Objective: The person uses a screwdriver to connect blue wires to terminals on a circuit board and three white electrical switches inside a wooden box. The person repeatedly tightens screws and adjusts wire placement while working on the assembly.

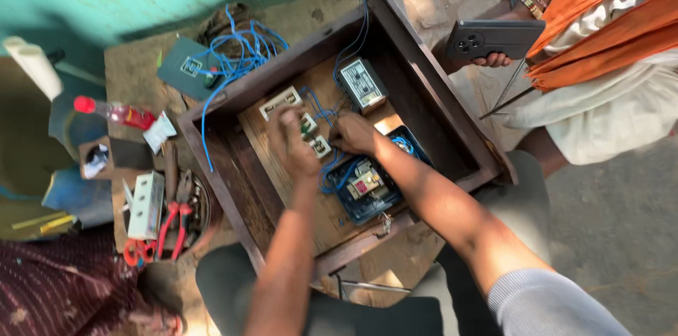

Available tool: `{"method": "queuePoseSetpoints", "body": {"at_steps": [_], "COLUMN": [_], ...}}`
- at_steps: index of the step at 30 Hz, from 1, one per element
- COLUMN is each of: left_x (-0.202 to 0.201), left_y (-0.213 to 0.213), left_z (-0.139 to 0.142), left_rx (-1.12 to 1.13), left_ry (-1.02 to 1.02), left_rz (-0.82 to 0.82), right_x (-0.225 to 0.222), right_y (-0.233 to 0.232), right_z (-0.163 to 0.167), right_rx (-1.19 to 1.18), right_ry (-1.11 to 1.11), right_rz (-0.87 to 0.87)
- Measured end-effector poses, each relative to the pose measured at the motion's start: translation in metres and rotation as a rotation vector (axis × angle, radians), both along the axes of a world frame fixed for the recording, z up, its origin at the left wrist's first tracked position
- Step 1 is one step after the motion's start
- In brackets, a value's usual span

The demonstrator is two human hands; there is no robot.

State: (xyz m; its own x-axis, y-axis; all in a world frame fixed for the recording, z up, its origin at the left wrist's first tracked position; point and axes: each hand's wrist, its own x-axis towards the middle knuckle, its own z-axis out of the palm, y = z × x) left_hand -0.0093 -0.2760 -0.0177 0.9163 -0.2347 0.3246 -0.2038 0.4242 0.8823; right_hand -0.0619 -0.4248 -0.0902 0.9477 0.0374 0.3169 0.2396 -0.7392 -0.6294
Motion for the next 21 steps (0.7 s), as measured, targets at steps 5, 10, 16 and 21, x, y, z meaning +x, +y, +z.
{"method": "queuePoseSetpoints", "body": {"at_steps": [5, 10, 16, 21], "left_x": [-0.006, 0.023, -0.023, -0.005], "left_y": [-0.002, 0.023, 0.000, 0.009], "left_z": [-0.026, -0.003, -0.012, -0.024], "left_rx": [-0.054, -0.007, 0.069, 0.074], "left_ry": [0.040, 0.087, 0.016, -0.092], "left_rz": [0.049, -0.410, 0.220, -0.080], "right_x": [-0.008, -0.001, -0.009, -0.010], "right_y": [0.000, -0.002, 0.003, -0.002], "right_z": [-0.008, -0.004, -0.011, -0.006], "right_rx": [0.032, 0.061, 0.020, 0.065], "right_ry": [0.140, 0.145, 0.108, 0.205], "right_rz": [-0.018, 0.008, 0.001, -0.005]}}
